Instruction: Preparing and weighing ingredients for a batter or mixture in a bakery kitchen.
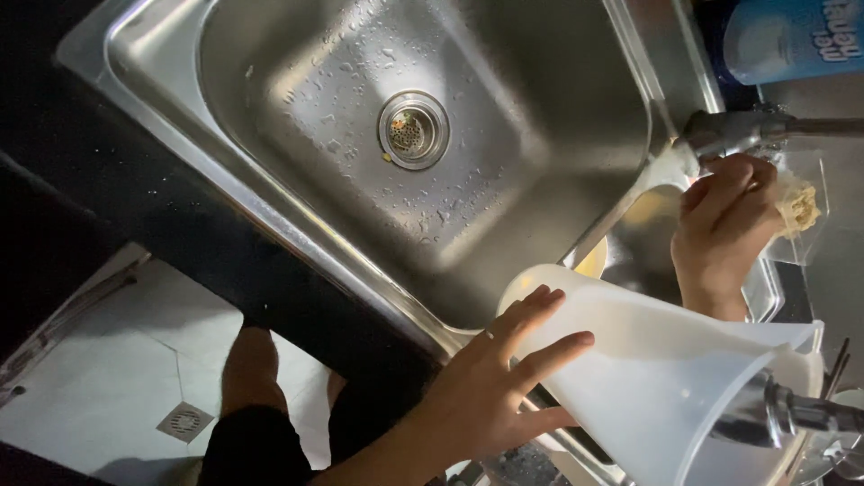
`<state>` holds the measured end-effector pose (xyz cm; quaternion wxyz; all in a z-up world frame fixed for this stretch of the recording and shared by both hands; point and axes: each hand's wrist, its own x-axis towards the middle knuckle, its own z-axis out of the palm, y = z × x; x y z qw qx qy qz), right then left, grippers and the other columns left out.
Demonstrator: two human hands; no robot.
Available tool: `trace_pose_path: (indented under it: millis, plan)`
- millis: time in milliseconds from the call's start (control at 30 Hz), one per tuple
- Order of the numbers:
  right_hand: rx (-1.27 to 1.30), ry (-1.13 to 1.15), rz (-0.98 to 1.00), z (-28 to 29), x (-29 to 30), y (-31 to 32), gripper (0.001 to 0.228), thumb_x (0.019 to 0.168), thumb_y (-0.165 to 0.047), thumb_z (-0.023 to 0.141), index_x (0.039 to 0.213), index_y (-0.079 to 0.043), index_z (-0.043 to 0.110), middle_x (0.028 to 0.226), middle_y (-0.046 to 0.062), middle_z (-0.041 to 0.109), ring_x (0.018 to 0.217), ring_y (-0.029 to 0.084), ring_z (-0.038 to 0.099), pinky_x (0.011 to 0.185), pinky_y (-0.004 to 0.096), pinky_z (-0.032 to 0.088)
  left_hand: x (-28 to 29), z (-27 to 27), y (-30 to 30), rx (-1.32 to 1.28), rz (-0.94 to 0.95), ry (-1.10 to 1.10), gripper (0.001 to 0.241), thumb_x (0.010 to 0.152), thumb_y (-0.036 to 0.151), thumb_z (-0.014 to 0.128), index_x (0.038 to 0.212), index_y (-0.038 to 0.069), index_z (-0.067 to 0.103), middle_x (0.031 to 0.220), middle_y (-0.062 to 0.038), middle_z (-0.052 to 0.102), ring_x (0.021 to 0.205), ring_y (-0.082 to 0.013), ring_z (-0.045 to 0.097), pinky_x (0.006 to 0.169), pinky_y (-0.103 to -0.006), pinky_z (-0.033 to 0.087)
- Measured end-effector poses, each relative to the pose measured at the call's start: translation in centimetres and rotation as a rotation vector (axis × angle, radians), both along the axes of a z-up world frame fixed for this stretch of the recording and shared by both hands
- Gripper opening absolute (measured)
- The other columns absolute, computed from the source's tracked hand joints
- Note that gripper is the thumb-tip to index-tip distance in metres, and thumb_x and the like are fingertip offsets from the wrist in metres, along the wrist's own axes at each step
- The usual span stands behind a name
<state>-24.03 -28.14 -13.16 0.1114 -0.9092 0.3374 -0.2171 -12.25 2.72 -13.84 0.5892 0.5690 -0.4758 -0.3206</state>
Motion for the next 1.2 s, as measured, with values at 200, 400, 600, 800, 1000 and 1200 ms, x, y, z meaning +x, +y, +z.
trace_pose_path:
  millis: [200, 400, 600, 800, 1000, 1200]
  plan:
    - [0.078, -0.043, -0.015, -0.2, -0.3, -0.4, 0.033, 0.126, -0.013, 0.04, 0.105, 0.007, 0.056, 0.066, 0.007, 0.058, 0.055, 0.012, 0.056, 0.048, 0.026, 0.039, 0.3, -0.4, -0.2, -0.094, 0.006, 0.035, 0.078, 0.088, 0.034, 0.086, 0.153, 0.018, 0.046, 0.165, -0.025, 0.037, 0.159, -0.0432, 0.04, 0.13, -0.0568, 0.041]
    - [-0.018, 0.03, 0.008, -0.2, -0.4, -0.6, 0.03, 0.124, -0.009, 0.042, 0.104, 0.007, 0.056, 0.075, 0.011, 0.06, 0.058, 0.014, 0.059, 0.051, 0.026, 0.041, 0.0, -1.1, -0.5, -0.152, -0.019, 0.04, 0.073, 0.088, 0.027, 0.086, 0.148, 0.021, 0.046, 0.166, -0.025, 0.036, 0.158, -0.0445, 0.04, 0.13, -0.059, 0.038]
    - [0.069, -0.026, -0.06, 0.4, 0.7, 0.0, 0.033, 0.126, -0.013, 0.041, 0.101, 0.005, 0.056, 0.064, 0.006, 0.057, 0.053, 0.012, 0.056, 0.047, 0.025, 0.039, -0.1, -1.3, -0.3, -0.174, -0.002, 0.035, 0.063, 0.096, 0.024, 0.087, 0.145, 0.026, 0.046, 0.166, -0.022, 0.035, 0.155, -0.041, 0.042, 0.128, -0.0548, 0.036]
    - [-0.015, 0.016, 0.014, 0.4, 0.5, 0.0, 0.035, 0.126, -0.008, 0.042, 0.098, 0.007, 0.058, 0.073, 0.01, 0.058, 0.057, 0.014, 0.058, 0.051, 0.026, 0.041, 0.2, -1.4, -0.8, -0.198, -0.005, 0.018, 0.074, 0.088, 0.026, 0.089, 0.149, 0.028, 0.047, 0.163, -0.024, 0.038, 0.154, -0.0438, 0.045, 0.126, -0.0561, 0.04]
    - [0.06, -0.021, -0.003, 0.5, 0.7, 0.0, 0.032, 0.123, -0.007, 0.04, 0.099, 0.006, 0.056, 0.071, 0.009, 0.057, 0.056, 0.013, 0.057, 0.05, 0.026, 0.041, -0.2, -1.9, -1.0, -0.214, 0.034, -0.032, 0.076, 0.087, 0.028, 0.091, 0.148, 0.027, 0.045, 0.162, -0.021, 0.04, 0.152, -0.04, 0.048, 0.126, -0.055, 0.045]
    - [0.042, -0.015, -0.005, 1.0, 0.8, 0.5, 0.029, 0.123, -0.011, 0.044, 0.104, 0.007, 0.058, 0.083, 0.012, 0.063, 0.065, 0.016, 0.062, 0.056, 0.029, 0.045, 0.1, -1.7, -1.1, -0.255, 0.071, -0.126, 0.083, 0.086, 0.034, 0.09, 0.152, 0.027, 0.042, 0.165, -0.021, 0.041, 0.149, -0.039, 0.05, 0.122, -0.0522, 0.045]
